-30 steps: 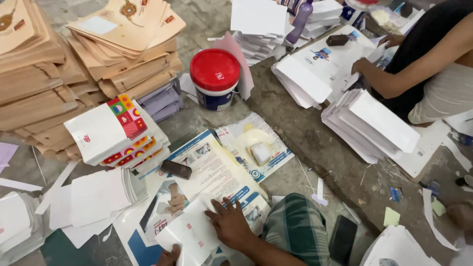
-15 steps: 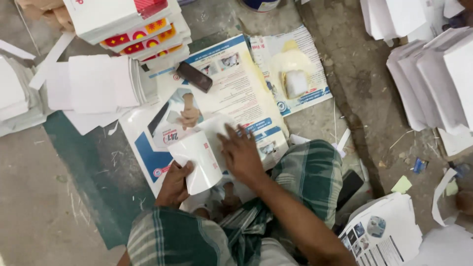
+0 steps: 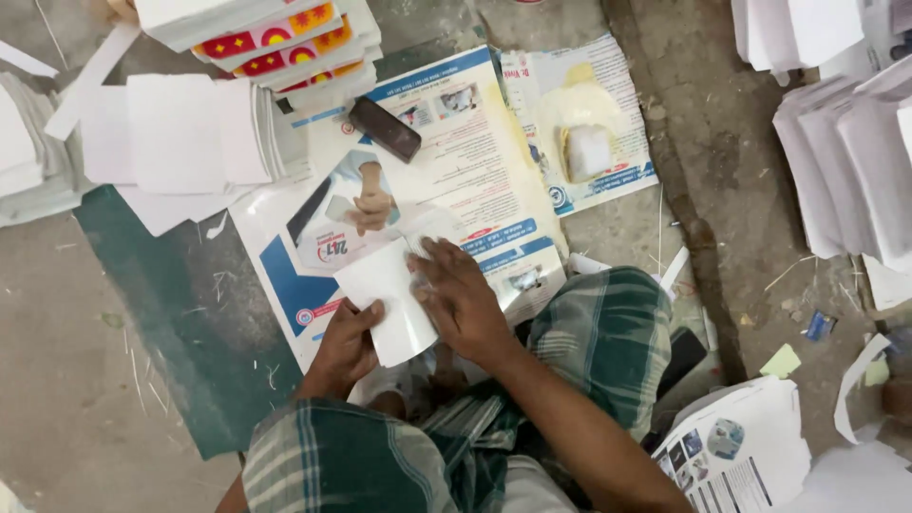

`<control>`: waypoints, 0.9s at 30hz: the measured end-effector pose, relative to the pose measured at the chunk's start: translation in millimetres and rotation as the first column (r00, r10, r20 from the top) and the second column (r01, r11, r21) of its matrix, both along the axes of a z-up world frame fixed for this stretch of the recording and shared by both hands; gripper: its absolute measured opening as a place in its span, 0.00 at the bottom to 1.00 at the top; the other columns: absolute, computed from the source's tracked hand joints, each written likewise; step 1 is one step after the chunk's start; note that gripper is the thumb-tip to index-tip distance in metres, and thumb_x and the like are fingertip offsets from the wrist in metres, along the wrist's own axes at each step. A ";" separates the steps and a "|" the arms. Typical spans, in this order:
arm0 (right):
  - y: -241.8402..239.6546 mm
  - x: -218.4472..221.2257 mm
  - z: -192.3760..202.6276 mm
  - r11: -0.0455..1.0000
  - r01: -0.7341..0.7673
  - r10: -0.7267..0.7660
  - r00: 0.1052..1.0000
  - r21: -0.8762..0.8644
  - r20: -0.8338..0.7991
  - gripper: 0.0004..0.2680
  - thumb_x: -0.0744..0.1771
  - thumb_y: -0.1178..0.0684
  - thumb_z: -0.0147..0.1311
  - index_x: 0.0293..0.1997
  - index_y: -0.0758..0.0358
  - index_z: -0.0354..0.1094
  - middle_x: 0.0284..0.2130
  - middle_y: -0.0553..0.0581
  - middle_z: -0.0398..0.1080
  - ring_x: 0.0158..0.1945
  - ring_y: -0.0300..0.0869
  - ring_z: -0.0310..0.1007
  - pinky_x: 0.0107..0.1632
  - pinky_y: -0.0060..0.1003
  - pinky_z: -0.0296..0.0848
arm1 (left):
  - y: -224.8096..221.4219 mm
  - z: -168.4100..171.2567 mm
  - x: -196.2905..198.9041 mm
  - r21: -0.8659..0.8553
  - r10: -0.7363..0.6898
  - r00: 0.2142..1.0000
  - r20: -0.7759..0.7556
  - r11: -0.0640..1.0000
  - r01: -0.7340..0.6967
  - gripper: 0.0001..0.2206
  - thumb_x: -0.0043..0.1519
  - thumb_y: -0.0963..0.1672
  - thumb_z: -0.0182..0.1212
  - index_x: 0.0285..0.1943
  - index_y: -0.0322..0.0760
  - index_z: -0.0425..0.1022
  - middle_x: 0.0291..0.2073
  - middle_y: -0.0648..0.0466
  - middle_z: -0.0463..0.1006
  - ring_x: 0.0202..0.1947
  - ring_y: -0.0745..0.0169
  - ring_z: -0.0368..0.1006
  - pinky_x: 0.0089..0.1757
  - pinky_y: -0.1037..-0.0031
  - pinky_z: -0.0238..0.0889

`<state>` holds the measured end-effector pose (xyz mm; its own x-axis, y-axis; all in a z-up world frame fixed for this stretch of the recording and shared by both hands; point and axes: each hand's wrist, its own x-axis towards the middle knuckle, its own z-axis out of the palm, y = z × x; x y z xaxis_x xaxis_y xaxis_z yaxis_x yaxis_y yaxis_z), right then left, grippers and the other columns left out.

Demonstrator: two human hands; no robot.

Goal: The recorder is folding and gluing paper sheets to assemble gift boxes.

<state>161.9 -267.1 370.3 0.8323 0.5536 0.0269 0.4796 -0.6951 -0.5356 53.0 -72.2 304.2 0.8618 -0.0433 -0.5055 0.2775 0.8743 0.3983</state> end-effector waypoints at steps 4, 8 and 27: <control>4.6 -14.2 7.7 0.998 -0.054 0.056 0.997 0.034 -0.058 0.16 0.69 0.52 0.52 0.66 0.55 0.68 0.68 0.68 0.60 0.69 0.67 0.58 0.68 0.64 0.52 | 6.1 -11.1 -22.5 0.004 -0.004 0.998 0.066 1.000 0.004 0.28 0.60 0.41 0.70 0.68 0.27 0.64 0.53 0.44 0.79 0.51 0.50 0.78 0.52 0.54 0.73; 7.2 -25.1 21.0 0.937 -0.075 0.126 0.983 0.340 -0.131 0.16 0.71 0.49 0.53 0.68 0.51 0.65 0.69 0.62 0.63 0.74 0.62 0.60 0.74 0.57 0.58 | 4.2 -34.9 -20.4 -0.002 -0.002 1.000 -0.016 1.000 0.002 0.27 0.61 0.42 0.70 0.68 0.28 0.63 0.52 0.46 0.78 0.50 0.52 0.78 0.51 0.54 0.75; 3.7 -3.5 5.9 0.997 -0.028 0.024 0.998 -0.074 -0.055 0.16 0.69 0.50 0.51 0.66 0.55 0.69 0.67 0.70 0.61 0.65 0.69 0.59 0.67 0.58 0.57 | 7.1 -11.4 -9.8 -0.011 0.006 0.999 -0.033 1.000 -0.006 0.26 0.57 0.41 0.69 0.65 0.31 0.68 0.52 0.48 0.81 0.50 0.57 0.81 0.51 0.60 0.76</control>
<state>158.4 -263.5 376.3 0.8165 0.5742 -0.0597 0.4701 -0.7215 -0.5084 43.2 -65.2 292.8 0.8449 -0.0440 -0.5331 0.2853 0.8800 0.3796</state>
